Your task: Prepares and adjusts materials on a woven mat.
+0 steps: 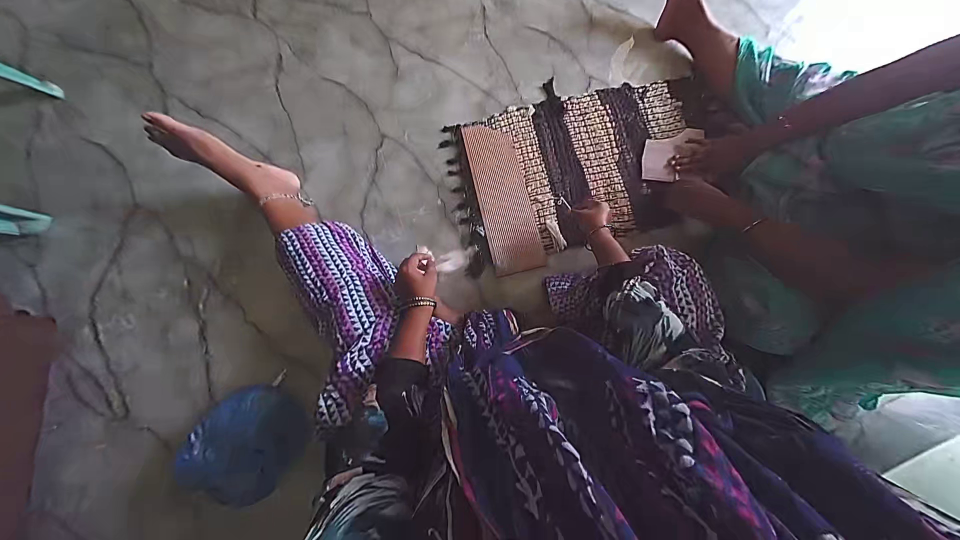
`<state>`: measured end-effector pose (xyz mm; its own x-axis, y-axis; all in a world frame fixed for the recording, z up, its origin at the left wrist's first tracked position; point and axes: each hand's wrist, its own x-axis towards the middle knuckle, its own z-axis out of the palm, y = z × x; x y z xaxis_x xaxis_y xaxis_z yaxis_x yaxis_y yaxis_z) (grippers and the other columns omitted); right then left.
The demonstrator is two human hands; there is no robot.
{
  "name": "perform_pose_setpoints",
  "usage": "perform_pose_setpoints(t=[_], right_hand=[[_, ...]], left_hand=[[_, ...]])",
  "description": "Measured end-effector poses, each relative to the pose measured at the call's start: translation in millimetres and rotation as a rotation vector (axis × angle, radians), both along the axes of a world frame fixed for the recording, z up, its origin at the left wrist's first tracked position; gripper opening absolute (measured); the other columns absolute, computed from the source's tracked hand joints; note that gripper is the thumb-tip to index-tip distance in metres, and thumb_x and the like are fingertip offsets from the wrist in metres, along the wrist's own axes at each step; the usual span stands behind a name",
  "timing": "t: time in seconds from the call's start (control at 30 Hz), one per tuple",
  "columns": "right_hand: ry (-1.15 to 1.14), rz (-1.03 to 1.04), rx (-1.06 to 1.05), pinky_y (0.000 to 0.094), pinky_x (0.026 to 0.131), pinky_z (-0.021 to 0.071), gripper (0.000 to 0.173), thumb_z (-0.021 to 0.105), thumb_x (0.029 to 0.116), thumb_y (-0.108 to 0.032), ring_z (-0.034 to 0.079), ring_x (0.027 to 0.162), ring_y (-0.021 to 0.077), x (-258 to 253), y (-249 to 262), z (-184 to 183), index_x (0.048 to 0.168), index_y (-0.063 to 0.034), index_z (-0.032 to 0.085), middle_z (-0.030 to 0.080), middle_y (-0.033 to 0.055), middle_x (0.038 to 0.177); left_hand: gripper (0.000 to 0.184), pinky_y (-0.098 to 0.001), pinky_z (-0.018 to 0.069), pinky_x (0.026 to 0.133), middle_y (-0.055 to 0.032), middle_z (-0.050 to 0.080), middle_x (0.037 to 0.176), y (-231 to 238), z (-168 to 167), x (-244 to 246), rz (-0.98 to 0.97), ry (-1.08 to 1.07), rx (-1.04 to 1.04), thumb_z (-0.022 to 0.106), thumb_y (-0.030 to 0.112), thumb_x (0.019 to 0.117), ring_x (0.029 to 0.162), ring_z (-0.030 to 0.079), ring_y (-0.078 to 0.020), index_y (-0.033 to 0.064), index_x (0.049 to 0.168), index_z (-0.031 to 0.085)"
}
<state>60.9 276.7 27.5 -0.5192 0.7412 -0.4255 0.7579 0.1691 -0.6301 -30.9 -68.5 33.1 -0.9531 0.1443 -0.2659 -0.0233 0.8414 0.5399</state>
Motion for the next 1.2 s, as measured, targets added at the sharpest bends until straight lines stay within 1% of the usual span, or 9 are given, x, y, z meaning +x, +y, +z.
perform_pose_setpoints(t=[0.3, 0.43, 0.53, 0.63, 0.77, 0.9, 1.0, 1.13, 1.2], right_hand=[[-0.362, 0.280, 0.005, 0.0676, 0.098, 0.0452, 0.027, 0.068, 0.0971, -0.022, 0.062, 0.120, 0.0448, 4.9, -16.0, -6.9, 0.112, -0.0009, 0.073, 0.068, 0.0262, 0.121], [-0.436, 0.379, 0.096, 0.0716, 0.097, 0.0442, 0.034, 0.074, 0.0933, -0.035, 0.063, 0.120, 0.0431, 8.0, -13.2, -10.4, 0.115, -0.0092, 0.075, 0.070, 0.0214, 0.123], [-0.309, 0.456, 0.258, 0.0741, 0.102, 0.0376, 0.047, 0.076, 0.0912, -0.034, 0.058, 0.126, 0.0455, -4.8, -47.8, 5.2, 0.128, -0.0053, 0.068, 0.065, 0.0242, 0.132], [-0.090, 0.771, 0.232, 0.0693, 0.099, 0.0446, 0.036, 0.075, 0.0924, -0.020, 0.062, 0.119, 0.0454, -24.3, -104.7, -0.1, 0.124, -0.0040, 0.069, 0.066, 0.0247, 0.128], [-0.081, 1.087, 0.202, 0.0645, 0.105, 0.0413, 0.036, 0.067, 0.0971, -0.016, 0.056, 0.131, 0.0408, -59.2, -172.0, -22.3, 0.132, -0.0095, 0.068, 0.060, 0.0212, 0.140], [-0.135, 1.102, 0.296, 0.0609, 0.107, 0.0414, 0.031, 0.070, 0.0959, -0.021, 0.055, 0.132, 0.0389, -81.8, -190.7, -46.0, 0.125, -0.0077, 0.071, 0.062, 0.0214, 0.135], [-0.127, 1.137, 0.290, 0.0624, 0.107, 0.0411, 0.023, 0.068, 0.0964, -0.016, 0.057, 0.128, 0.0408, -83.3, -191.9, -49.6, 0.115, -0.0045, 0.074, 0.065, 0.0228, 0.128], [-0.166, 1.018, 0.177, 0.0661, 0.108, 0.0405, 0.026, 0.057, 0.1028, -0.018, 0.059, 0.127, 0.0401, -76.5, -171.9, -33.2, 0.119, -0.0039, 0.072, 0.067, 0.0207, 0.131], [-0.112, 0.905, 0.068, 0.0649, 0.104, 0.0443, 0.027, 0.059, 0.1028, -0.018, 0.064, 0.120, 0.0427, -70.5, -149.9, -30.1, 0.117, 0.0004, 0.072, 0.069, 0.0239, 0.124]], left_hand=[[0.030, -0.0602, 0.0487, 0.099, -0.0238, 0.072, 0.111, 5.4, -10.8, -13.3, 0.012, 0.009, 0.043, 0.058, 0.019, 0.1047, 0.108, 0.068, -0.0403, -0.0025, 0.121, 0.070], [0.029, -0.0579, 0.0485, 0.102, -0.0230, 0.072, 0.115, 7.1, -9.3, -15.9, -0.009, -0.029, 0.069, 0.059, 0.020, 0.1046, 0.111, 0.068, -0.0385, -0.0006, 0.122, 0.070], [0.032, -0.0564, 0.0457, 0.107, -0.0229, 0.069, 0.123, -1.4, -11.6, -30.6, -0.010, -0.120, 0.065, 0.063, 0.020, 0.1020, 0.120, 0.064, -0.0379, 0.0006, 0.128, 0.069], [0.035, -0.0558, 0.0478, 0.105, -0.0193, 0.070, 0.122, -1.8, -11.2, -41.7, -0.100, -0.205, 0.027, 0.064, 0.021, 0.1015, 0.119, 0.065, -0.0349, 0.0052, 0.132, 0.067], [0.039, -0.0572, 0.0459, 0.107, -0.0182, 0.067, 0.129, 3.5, -13.1, -34.6, -0.185, -0.268, -0.041, 0.068, 0.018, 0.0985, 0.125, 0.061, -0.0349, 0.0098, 0.137, 0.065], [0.048, -0.0580, 0.0495, 0.103, -0.0173, 0.061, 0.140, 0.4, -22.4, -30.8, -0.202, -0.252, -0.113, 0.072, 0.027, 0.0956, 0.127, 0.061, -0.0349, 0.0158, 0.141, 0.062], [0.036, -0.0635, 0.0466, 0.104, -0.0229, 0.059, 0.141, 0.6, -1.3, -24.5, -0.213, -0.313, -0.123, 0.069, 0.019, 0.0989, 0.131, 0.058, -0.0420, 0.0042, 0.132, 0.065], [0.029, -0.0627, 0.0475, 0.104, -0.0175, 0.064, 0.137, 6.5, -38.2, -39.2, -0.240, -0.326, -0.208, 0.062, 0.018, 0.0996, 0.130, 0.060, -0.0363, 0.0052, 0.124, 0.070], [0.029, -0.0627, 0.0470, 0.105, -0.0172, 0.065, 0.137, 6.1, -40.3, -39.2, -0.239, -0.342, -0.220, 0.061, 0.018, 0.1004, 0.131, 0.059, -0.0363, 0.0054, 0.124, 0.070]])
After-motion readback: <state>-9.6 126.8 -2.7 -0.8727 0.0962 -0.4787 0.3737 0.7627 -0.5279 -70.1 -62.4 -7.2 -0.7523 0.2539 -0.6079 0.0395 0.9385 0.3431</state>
